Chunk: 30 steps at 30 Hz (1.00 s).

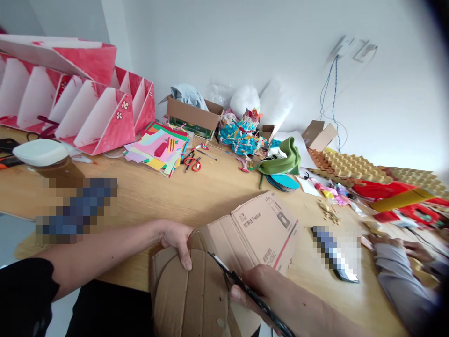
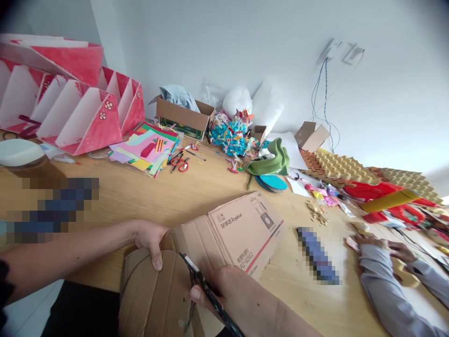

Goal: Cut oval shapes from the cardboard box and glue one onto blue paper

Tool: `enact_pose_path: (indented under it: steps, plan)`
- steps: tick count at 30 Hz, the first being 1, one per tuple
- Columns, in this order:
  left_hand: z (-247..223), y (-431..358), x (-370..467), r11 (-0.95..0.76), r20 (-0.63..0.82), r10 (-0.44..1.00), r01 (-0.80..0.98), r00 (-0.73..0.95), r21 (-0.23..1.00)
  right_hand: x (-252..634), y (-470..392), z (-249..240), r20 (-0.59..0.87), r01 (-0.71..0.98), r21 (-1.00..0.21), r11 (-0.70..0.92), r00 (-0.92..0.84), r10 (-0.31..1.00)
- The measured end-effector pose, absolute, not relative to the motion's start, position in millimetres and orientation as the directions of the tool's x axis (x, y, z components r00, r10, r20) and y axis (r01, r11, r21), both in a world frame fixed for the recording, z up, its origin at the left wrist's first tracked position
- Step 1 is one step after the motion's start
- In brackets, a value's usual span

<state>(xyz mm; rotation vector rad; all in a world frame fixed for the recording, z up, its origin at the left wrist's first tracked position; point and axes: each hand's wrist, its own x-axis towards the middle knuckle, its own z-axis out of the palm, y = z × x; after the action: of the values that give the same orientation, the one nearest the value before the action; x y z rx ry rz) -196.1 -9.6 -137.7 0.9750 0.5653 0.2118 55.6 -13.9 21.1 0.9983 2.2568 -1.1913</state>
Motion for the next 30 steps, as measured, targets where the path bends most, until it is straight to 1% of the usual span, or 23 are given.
enact_pose_path:
  steps: [3, 6, 10, 12, 14, 17, 19, 23, 27, 30]
  plan:
    - [-139, -5, -193, 0.537, -0.35, 0.397, 0.095, 0.849, 0.838, 49, -12, 26, -0.692, 0.791, -0.515, 0.332, -0.612, 0.384]
    - [-141, -1, -190, 0.525, -0.346, 0.371, 0.112, 0.862, 0.844, 47, -11, 26, -0.759, 0.828, -0.502, 0.249, -0.56, 0.332]
    - [-143, 0, -190, 0.514, -0.343, 0.355, 0.125, 0.869, 0.849, 50, -10, 20, -0.764, 0.832, -0.519, 0.197, -0.555, 0.33]
    - [-143, 0, -191, 0.507, -0.34, 0.349, 0.129, 0.873, 0.852, 51, -11, 16, -0.727, 0.803, -0.546, 0.239, -0.595, 0.341]
    - [-145, -1, -192, 0.5, -0.339, 0.341, 0.136, 0.877, 0.855, 52, -11, 14, -0.664, 0.76, -0.568, 0.315, -0.65, 0.371]
    - [-148, 0, -192, 0.484, -0.33, 0.339, 0.138, 0.881, 0.864, 52, -10, 15, -0.575, 0.719, -0.561, 0.411, -0.695, 0.431]
    - [-149, 1, -193, 0.469, -0.314, 0.347, 0.127, 0.884, 0.874, 52, -9, 18, -0.607, 0.738, -0.544, 0.398, -0.674, 0.421]
    - [-147, 3, -193, 0.443, -0.29, 0.35, 0.116, 0.891, 0.889, 48, -8, 21, -0.714, 0.795, -0.517, 0.318, -0.605, 0.353]
    - [-142, 3, -191, 0.442, -0.298, 0.335, 0.13, 0.894, 0.887, 43, -9, 23, -0.75, 0.825, -0.503, 0.259, -0.565, 0.344]
    - [-138, 3, -189, 0.453, -0.323, 0.327, 0.153, 0.888, 0.878, 43, -9, 19, -0.762, 0.828, -0.515, 0.222, -0.561, 0.324]
